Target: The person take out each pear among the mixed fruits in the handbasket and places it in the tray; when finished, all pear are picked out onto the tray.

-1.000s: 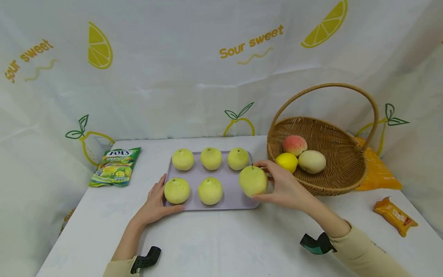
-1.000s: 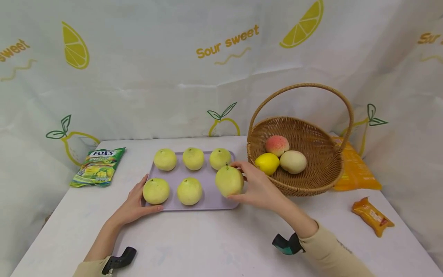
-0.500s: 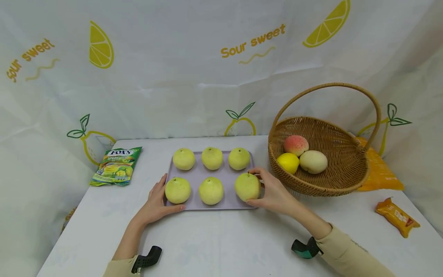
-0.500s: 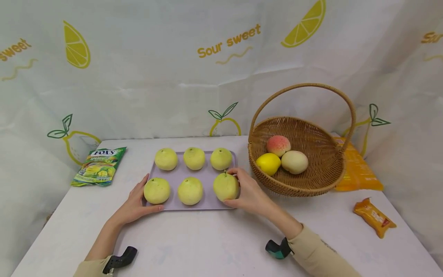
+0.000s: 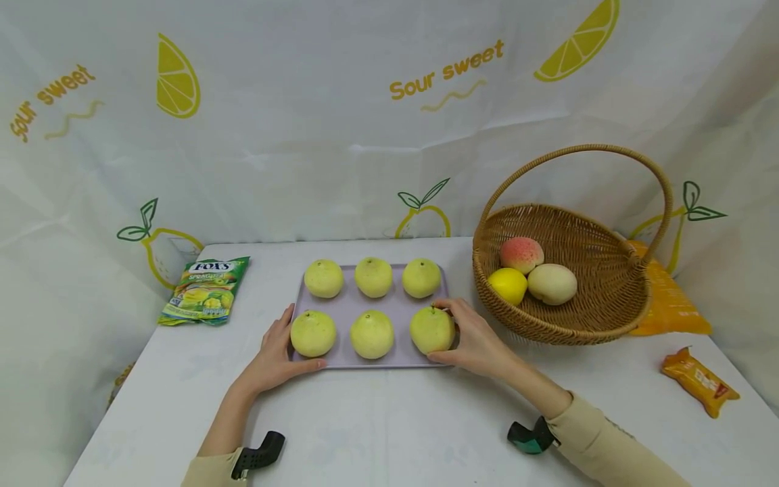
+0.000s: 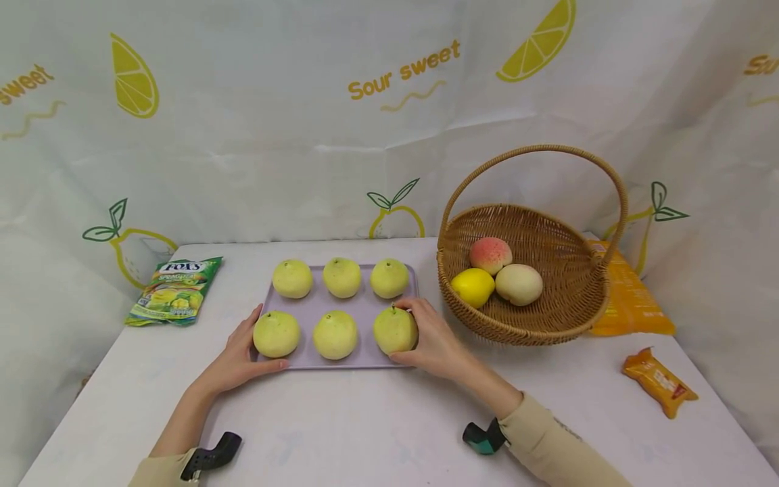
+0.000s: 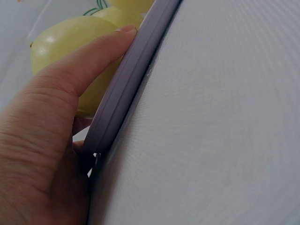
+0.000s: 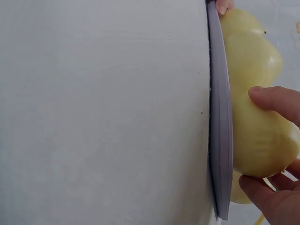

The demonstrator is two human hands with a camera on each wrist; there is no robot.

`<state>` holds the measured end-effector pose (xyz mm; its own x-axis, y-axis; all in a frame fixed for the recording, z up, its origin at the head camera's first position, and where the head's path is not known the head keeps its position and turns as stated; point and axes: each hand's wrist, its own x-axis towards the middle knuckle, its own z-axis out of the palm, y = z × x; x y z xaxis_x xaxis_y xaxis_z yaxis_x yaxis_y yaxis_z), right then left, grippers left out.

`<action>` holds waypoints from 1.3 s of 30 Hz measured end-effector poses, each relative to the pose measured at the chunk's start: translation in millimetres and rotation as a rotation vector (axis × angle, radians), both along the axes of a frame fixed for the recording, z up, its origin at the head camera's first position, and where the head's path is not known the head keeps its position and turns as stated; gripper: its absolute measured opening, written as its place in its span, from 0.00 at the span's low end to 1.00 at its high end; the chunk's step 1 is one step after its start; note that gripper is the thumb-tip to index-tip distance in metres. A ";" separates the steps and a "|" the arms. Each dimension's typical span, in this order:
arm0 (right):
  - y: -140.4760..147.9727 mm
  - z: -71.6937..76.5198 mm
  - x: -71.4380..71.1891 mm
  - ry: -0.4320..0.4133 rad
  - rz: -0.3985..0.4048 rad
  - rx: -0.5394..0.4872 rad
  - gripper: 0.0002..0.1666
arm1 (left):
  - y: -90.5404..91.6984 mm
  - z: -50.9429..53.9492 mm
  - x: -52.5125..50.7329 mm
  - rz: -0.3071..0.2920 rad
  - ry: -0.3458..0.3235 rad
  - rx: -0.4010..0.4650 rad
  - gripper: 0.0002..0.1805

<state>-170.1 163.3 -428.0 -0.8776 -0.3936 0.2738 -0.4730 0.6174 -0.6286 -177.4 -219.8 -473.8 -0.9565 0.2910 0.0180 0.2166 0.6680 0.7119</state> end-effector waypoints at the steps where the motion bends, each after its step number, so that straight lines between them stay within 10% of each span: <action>1: -0.6 -0.6 0.0 -0.001 -0.006 -0.002 0.47 | 0.1 0.6 0.1 0.000 0.000 0.001 0.56; 39: 0.1 0.2 11.4 -0.064 -0.011 -0.015 0.44 | 2.6 3.0 1.7 0.004 -0.014 0.001 0.58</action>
<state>-158.7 163.4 -427.8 -0.8978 -0.3800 0.2225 -0.4245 0.6123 -0.6670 -175.7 -217.2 -470.8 -0.9579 0.2871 0.0051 0.2041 0.6684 0.7152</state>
